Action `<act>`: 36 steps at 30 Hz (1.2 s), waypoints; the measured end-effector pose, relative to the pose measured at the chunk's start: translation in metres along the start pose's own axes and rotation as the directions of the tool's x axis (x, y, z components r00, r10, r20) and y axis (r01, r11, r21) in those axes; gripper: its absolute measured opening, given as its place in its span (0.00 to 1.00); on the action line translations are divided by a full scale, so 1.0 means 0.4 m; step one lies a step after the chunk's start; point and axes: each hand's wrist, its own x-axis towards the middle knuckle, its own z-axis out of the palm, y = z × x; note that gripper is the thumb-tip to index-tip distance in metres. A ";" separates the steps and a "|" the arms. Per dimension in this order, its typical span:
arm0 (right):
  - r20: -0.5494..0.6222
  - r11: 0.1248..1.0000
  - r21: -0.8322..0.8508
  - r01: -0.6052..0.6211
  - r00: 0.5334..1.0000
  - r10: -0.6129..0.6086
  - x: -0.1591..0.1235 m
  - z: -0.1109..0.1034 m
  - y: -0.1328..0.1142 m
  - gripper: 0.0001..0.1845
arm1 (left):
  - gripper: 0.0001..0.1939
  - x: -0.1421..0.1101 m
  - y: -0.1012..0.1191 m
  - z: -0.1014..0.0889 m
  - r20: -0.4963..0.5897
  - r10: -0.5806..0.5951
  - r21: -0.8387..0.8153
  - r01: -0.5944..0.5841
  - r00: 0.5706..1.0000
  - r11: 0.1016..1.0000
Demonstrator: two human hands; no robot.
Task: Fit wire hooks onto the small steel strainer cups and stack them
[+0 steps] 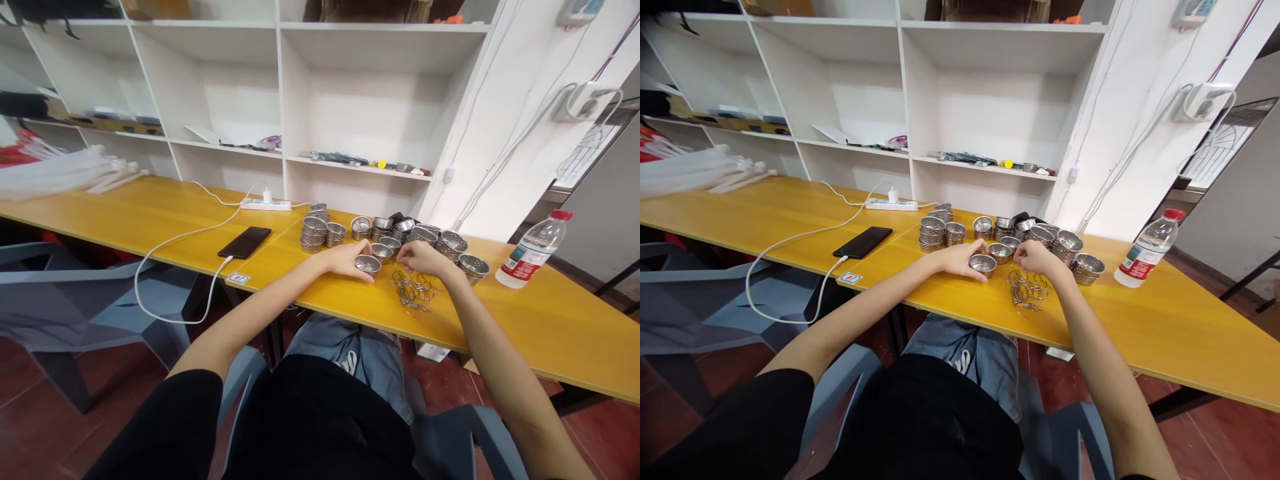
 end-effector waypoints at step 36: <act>-0.012 0.954 0.229 0.195 0.980 -0.198 -0.033 -0.009 -0.039 0.14 | 0.32 -0.003 0.006 0.003 -0.185 0.181 0.129 -0.158 0.966 0.979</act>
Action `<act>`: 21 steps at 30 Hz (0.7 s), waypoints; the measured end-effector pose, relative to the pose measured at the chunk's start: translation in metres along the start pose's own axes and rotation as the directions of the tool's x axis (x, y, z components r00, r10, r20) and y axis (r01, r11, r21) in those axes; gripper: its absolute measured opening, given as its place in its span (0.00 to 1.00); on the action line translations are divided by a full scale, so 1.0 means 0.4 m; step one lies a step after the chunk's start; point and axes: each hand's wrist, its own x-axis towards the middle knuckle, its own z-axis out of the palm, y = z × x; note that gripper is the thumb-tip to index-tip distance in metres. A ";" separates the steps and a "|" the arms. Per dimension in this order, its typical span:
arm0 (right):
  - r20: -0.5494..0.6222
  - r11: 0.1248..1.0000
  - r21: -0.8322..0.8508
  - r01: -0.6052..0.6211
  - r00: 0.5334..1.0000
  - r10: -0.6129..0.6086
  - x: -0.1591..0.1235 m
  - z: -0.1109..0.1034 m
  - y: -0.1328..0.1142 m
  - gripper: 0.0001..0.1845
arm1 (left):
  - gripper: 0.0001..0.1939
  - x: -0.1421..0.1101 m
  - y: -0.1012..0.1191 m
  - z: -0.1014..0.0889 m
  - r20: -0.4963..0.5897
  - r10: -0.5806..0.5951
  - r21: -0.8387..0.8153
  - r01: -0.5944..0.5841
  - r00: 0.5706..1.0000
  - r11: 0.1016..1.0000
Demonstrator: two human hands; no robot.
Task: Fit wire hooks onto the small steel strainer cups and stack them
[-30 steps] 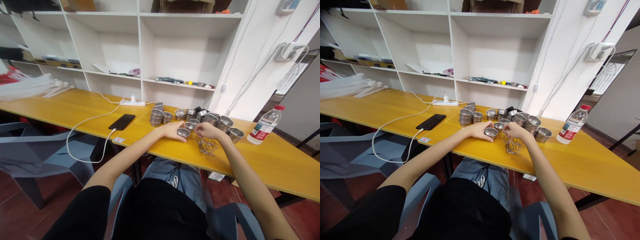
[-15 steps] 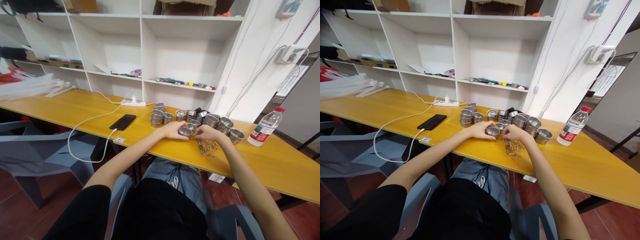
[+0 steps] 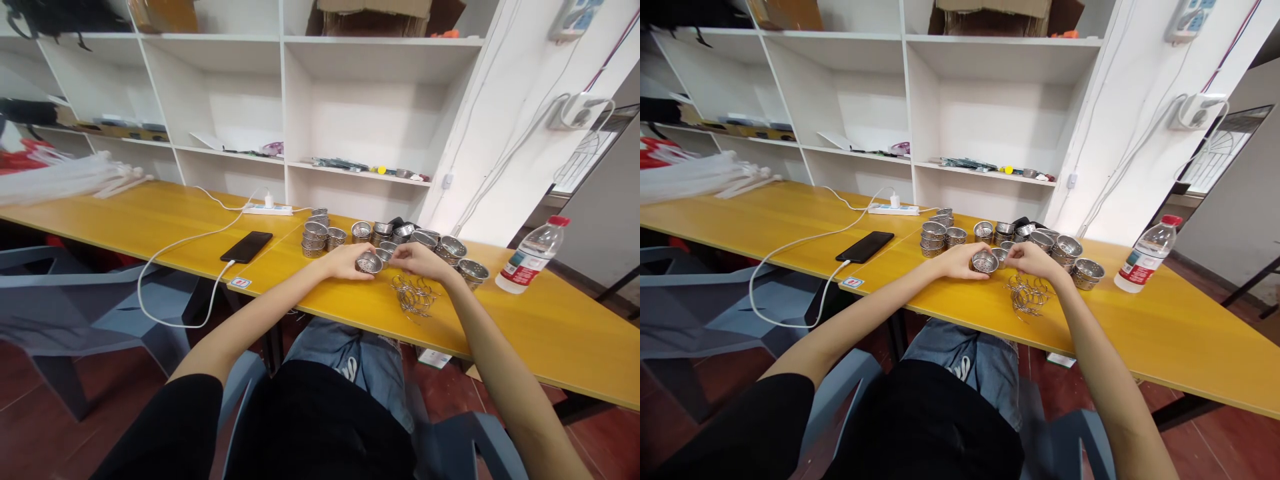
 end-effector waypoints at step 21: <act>-0.150 0.994 -0.069 0.083 0.984 -0.092 0.023 0.006 0.032 0.14 | 0.37 0.005 0.000 0.006 -0.011 -0.031 0.060 0.032 0.999 0.998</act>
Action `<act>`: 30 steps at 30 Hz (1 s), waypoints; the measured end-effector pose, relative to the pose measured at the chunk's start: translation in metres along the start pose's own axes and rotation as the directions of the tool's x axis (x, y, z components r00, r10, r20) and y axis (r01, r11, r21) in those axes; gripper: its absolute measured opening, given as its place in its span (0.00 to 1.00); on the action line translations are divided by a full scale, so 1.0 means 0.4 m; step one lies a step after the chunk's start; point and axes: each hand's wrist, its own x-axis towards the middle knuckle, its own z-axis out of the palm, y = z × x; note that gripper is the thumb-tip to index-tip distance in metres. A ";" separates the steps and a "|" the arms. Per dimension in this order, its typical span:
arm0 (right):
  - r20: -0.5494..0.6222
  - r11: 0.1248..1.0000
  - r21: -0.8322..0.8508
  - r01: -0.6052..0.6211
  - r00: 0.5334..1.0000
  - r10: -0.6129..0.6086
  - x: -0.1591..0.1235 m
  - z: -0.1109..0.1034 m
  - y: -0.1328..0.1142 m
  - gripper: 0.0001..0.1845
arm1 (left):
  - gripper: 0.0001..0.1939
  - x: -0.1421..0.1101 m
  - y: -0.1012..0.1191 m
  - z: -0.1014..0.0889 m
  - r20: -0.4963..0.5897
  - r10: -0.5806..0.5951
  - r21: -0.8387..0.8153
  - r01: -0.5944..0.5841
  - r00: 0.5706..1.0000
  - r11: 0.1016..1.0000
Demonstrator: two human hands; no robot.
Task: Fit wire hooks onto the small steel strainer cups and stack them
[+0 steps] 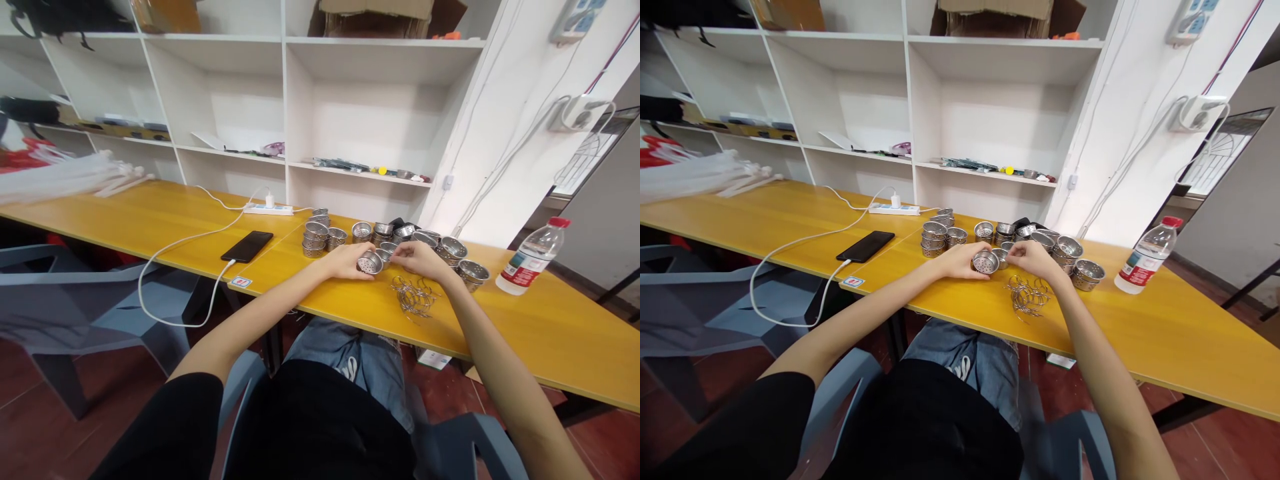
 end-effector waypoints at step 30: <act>0.127 0.998 0.056 0.001 0.992 -0.009 -0.004 0.006 -0.008 0.21 | 0.35 0.002 0.000 0.001 0.024 -0.023 0.007 0.023 0.999 1.000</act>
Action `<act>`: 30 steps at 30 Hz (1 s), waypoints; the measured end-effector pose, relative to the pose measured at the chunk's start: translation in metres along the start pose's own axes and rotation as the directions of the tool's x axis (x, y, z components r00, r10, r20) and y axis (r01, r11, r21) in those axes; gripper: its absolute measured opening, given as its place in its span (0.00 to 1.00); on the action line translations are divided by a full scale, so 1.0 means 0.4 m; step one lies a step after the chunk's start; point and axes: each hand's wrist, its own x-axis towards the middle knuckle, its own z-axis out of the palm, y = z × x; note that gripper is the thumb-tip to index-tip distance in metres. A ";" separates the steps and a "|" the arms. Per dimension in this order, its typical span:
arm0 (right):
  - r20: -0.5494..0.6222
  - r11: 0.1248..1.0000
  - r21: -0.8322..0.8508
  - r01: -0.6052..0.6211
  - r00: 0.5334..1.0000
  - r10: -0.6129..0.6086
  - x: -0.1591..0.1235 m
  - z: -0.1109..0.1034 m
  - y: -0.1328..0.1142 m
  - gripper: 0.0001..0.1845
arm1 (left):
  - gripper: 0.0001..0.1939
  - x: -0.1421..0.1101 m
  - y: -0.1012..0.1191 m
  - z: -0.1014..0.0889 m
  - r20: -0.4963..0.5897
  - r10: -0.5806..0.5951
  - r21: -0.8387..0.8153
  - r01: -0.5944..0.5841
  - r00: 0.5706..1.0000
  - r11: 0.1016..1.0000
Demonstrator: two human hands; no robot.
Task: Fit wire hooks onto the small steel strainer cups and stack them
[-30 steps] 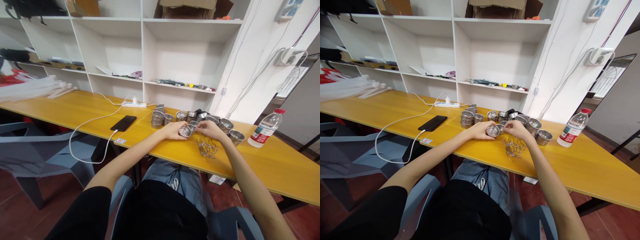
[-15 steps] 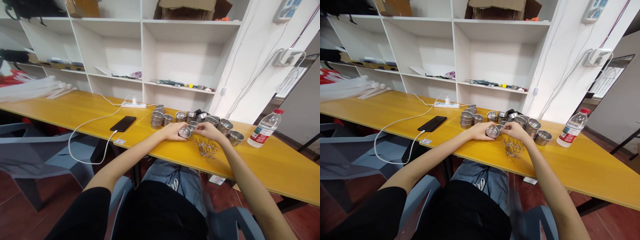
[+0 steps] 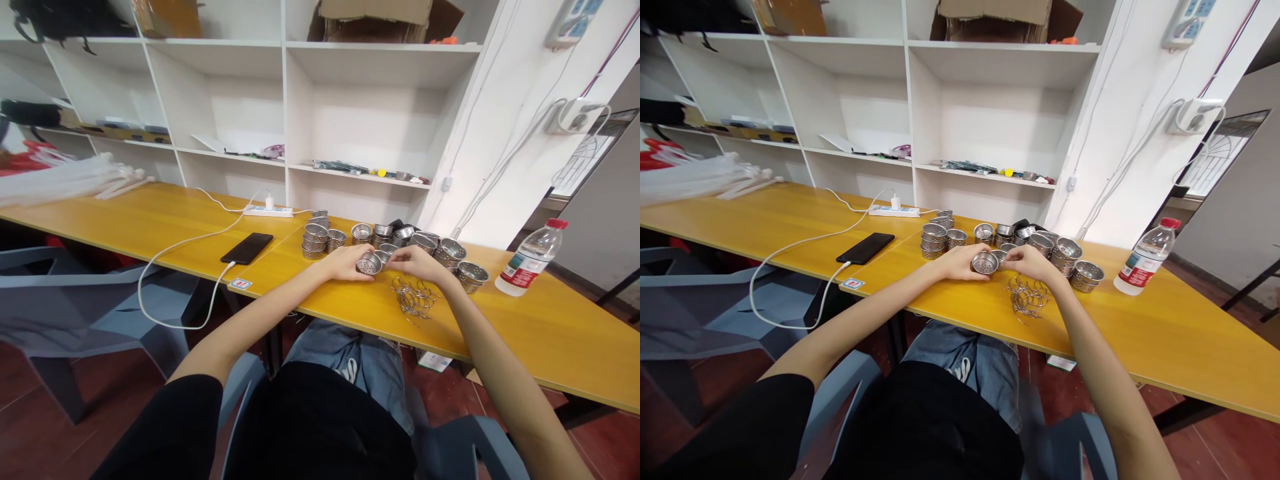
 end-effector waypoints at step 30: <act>0.011 0.995 0.083 0.051 0.999 -0.052 0.004 0.025 -0.014 0.22 | 0.40 0.001 0.006 0.000 0.017 -0.015 -0.013 0.015 1.000 1.000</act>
